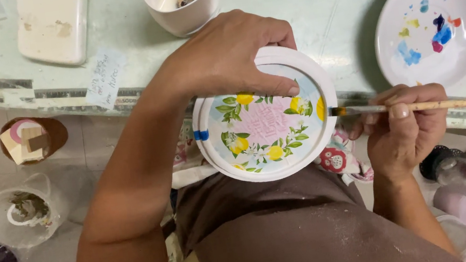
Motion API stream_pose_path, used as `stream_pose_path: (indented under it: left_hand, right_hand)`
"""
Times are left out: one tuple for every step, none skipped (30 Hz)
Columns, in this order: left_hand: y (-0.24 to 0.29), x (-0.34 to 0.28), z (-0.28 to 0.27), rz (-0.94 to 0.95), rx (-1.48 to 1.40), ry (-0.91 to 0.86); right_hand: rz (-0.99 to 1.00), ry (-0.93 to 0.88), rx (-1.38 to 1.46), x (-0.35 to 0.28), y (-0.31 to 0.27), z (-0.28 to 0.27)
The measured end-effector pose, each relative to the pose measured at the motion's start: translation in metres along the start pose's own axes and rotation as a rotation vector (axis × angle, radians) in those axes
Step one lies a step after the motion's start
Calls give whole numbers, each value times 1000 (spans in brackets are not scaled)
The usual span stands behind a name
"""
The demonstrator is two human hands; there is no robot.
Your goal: Painting blue accents on a decorative lid using a fine-tipped paintbrush
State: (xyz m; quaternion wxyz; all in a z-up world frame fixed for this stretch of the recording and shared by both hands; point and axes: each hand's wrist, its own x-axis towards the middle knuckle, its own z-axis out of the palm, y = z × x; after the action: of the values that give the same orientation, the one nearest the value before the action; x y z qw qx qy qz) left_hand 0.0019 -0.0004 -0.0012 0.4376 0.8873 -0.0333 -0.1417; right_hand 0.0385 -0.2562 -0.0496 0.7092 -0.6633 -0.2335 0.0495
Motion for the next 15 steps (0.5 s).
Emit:
stream_pose_path:
  left_hand:
    - [1, 1, 0, -13, 6, -3]
    - [0, 1, 0, -10, 7, -4]
    - [0, 1, 0, -6, 11, -4]
    - [-1, 1, 0, -1, 16, -4]
    - [0, 2, 0, 5, 17, -5]
    - [0, 2, 0, 5, 17, -3]
    - [0, 2, 1, 4, 16, -2]
    - [0, 2, 1, 7, 16, -4]
    - [0, 2, 1, 9, 13, -3]
    - [0, 2, 0, 10, 11, -2]
    - [0, 2, 0, 10, 11, -5]
    - [1, 2, 0, -6, 16, -13]
    - [1, 3, -1, -19, 24, -18]
    - [2, 3, -1, -16, 27, -18]
    - [3, 2, -1, -32, 32, -23]
  right_hand:
    - [9, -1, 0, 0, 0, 0]
    - [7, 2, -1, 0, 2, -2]
    - [-30, -23, -61, -1, 4, -4]
    - [-67, -47, -123, -1, 6, -6]
    - [-70, -43, -126, 0, 3, -4]
    - [-53, -50, -99, 1, 1, -2]
    - [-34, -57, -70, 1, -1, 0]
    - [-34, -54, -73, 1, -2, 0]
    - [-54, -54, -63, 2, -3, 1]
    - [-74, -54, -52, 3, -3, 2]
    - [-72, -52, -52, 2, -2, 1]
    - [-50, -25, -16, 1, -1, 0]
    - [-32, 3, 20, 1, 0, -1]
    - [-35, 5, 20, 2, 1, -1]
    - [-62, -53, 2, 2, 1, -2]
